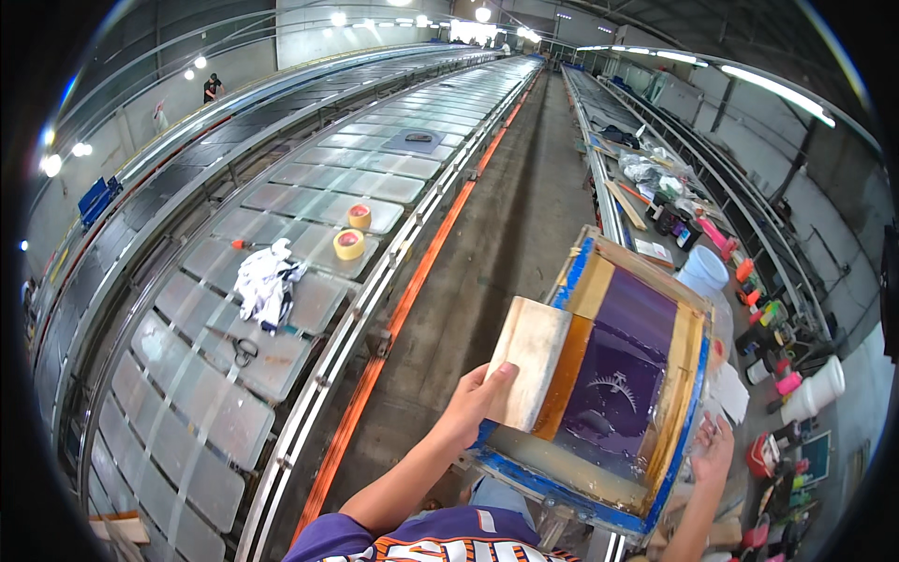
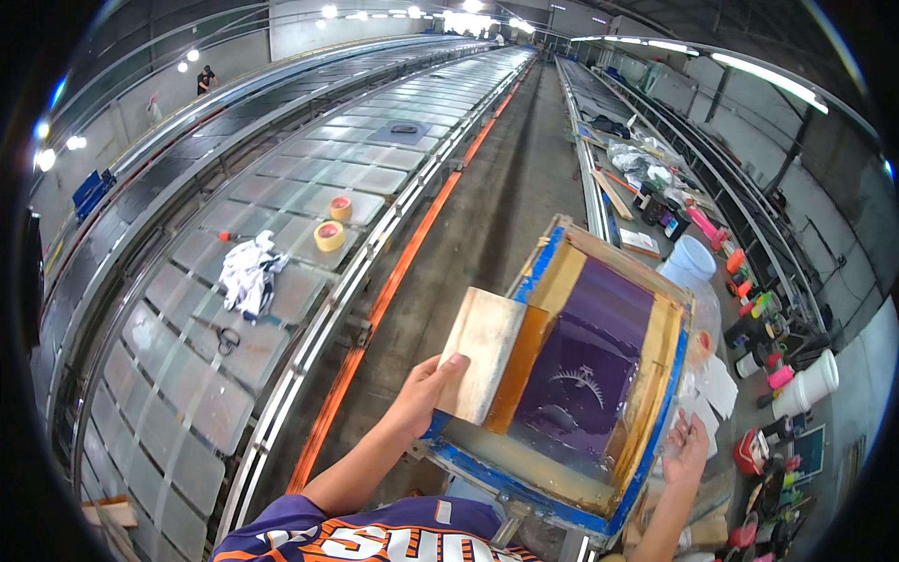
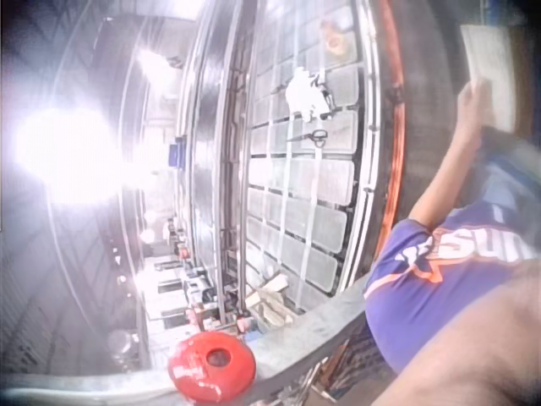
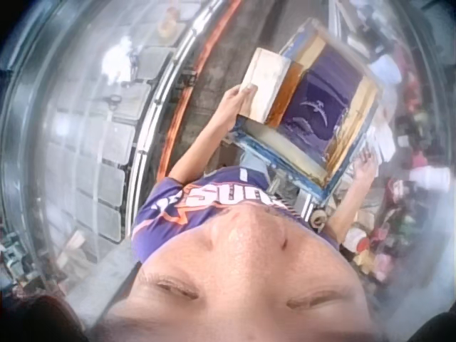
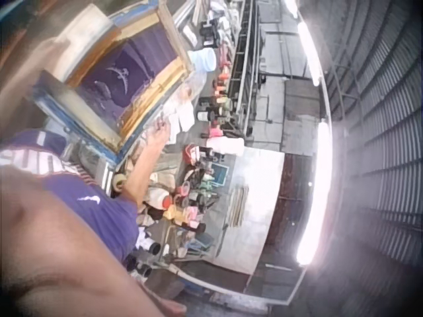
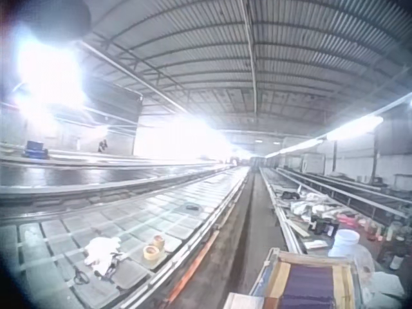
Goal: The person uses a squeegee to spread purple ink across a screen printing frame placed over a dark fabric on a conveyor belt. The person repeatedly pulls the squeegee to ensure even coverage of the design. The person then lifts the frame and moves it to a different station to reload ink from a container before returning to the conveyor to continue printing.
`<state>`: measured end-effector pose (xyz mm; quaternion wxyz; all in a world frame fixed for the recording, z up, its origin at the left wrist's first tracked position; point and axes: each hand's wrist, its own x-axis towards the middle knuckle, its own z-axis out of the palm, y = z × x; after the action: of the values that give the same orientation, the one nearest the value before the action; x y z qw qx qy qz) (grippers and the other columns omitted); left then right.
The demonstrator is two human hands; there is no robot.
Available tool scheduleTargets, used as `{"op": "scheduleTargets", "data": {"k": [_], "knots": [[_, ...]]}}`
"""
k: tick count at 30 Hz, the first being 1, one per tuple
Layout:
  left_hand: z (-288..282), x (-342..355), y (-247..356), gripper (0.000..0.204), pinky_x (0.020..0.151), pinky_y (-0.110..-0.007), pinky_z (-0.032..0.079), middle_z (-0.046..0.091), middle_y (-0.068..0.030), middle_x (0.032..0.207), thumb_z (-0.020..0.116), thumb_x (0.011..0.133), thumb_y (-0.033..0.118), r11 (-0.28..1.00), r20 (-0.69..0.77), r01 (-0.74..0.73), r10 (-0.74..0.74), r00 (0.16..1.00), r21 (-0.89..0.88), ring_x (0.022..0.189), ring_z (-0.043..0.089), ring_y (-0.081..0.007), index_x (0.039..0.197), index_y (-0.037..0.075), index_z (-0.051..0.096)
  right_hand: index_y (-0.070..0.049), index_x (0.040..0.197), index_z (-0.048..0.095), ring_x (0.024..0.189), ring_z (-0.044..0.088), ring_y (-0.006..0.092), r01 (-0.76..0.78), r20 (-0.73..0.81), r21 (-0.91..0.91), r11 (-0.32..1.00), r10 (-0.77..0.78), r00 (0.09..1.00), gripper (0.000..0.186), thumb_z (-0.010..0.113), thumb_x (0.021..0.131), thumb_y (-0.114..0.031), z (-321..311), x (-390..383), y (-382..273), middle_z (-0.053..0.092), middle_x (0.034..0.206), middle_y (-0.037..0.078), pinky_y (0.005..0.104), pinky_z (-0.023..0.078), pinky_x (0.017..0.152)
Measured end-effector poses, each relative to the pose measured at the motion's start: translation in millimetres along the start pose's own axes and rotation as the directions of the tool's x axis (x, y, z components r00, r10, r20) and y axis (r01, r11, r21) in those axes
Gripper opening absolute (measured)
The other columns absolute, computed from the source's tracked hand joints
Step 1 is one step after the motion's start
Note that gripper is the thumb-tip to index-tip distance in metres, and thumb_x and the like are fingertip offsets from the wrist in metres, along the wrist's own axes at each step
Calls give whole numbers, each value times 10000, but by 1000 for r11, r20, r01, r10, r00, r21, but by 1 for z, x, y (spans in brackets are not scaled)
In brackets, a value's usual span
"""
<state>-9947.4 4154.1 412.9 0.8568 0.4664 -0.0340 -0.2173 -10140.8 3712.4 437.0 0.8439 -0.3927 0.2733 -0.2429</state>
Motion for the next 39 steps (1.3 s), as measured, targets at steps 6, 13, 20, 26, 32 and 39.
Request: {"op": "scheduleTargets", "data": {"k": [6, 13, 20, 26, 32, 39], "knots": [[33, 184, 25, 506, 865, -286, 520, 680, -64, 1136, 636, 1012, 377, 994, 108, 92, -98, 989, 53, 1009, 639, -103, 1295, -40, 592, -14, 1188, 580, 559, 387, 62, 71, -124, 56, 996, -64, 990, 378, 633, 968, -318, 28, 152, -1, 463, 719, -53, 225, 319, 522], [68, 354, 83, 568, 863, -281, 506, 662, -68, 1117, 653, 993, 432, 987, 114, 57, -74, 991, 148, 995, 621, -101, 1296, -43, 582, 84, 1292, 527, 595, 407, 80, 96, -113, 132, 987, -81, 990, 446, 598, 1007, -252, 132, 328, -46, 498, 770, 9, 215, 323, 532], [34, 503, 122, 552, 826, -265, 501, 665, -56, 1079, 653, 991, 440, 992, 38, -10, 5, 999, 123, 951, 618, -90, 1273, -30, 593, 37, 1251, 547, 598, 389, 82, -13, 58, 86, 996, 8, 998, 389, 585, 1014, -269, 259, 497, -31, 463, 778, -13, 219, 339, 550], [4, 653, 172, 523, 724, -243, 481, 645, -12, 974, 650, 990, 452, 994, 42, -16, 12, 999, 104, 850, 595, -60, 1233, -10, 615, 12, 1191, 545, 595, 385, 78, -58, 90, 119, 991, 47, 995, 330, 598, 1010, -259, 360, 619, -10, 449, 778, -13, 222, 362, 553], [-4, 790, 233, 540, 727, -252, 456, 618, 0, 901, 614, 1002, 488, 967, 110, -31, 3, 994, 253, 879, 554, -56, 1203, -13, 634, -5, 1145, 522, 594, 367, 86, 69, 9, 82, 994, -70, 998, 319, 632, 996, -264, 422, 698, -4, 423, 778, -5, 226, 363, 577], [10, 948, 249, 621, 977, -325, 461, 653, -105, 1159, 587, 1002, 524, 980, 239, -19, -30, 971, 197, 1132, 576, -163, 1286, -28, 604, -49, 1012, 519, 596, 398, 87, 118, -110, 30, 993, -114, 987, 264, 643, 988, -281, 432, 793, -15, 462, 782, -18, 228, 381, 593]]}}
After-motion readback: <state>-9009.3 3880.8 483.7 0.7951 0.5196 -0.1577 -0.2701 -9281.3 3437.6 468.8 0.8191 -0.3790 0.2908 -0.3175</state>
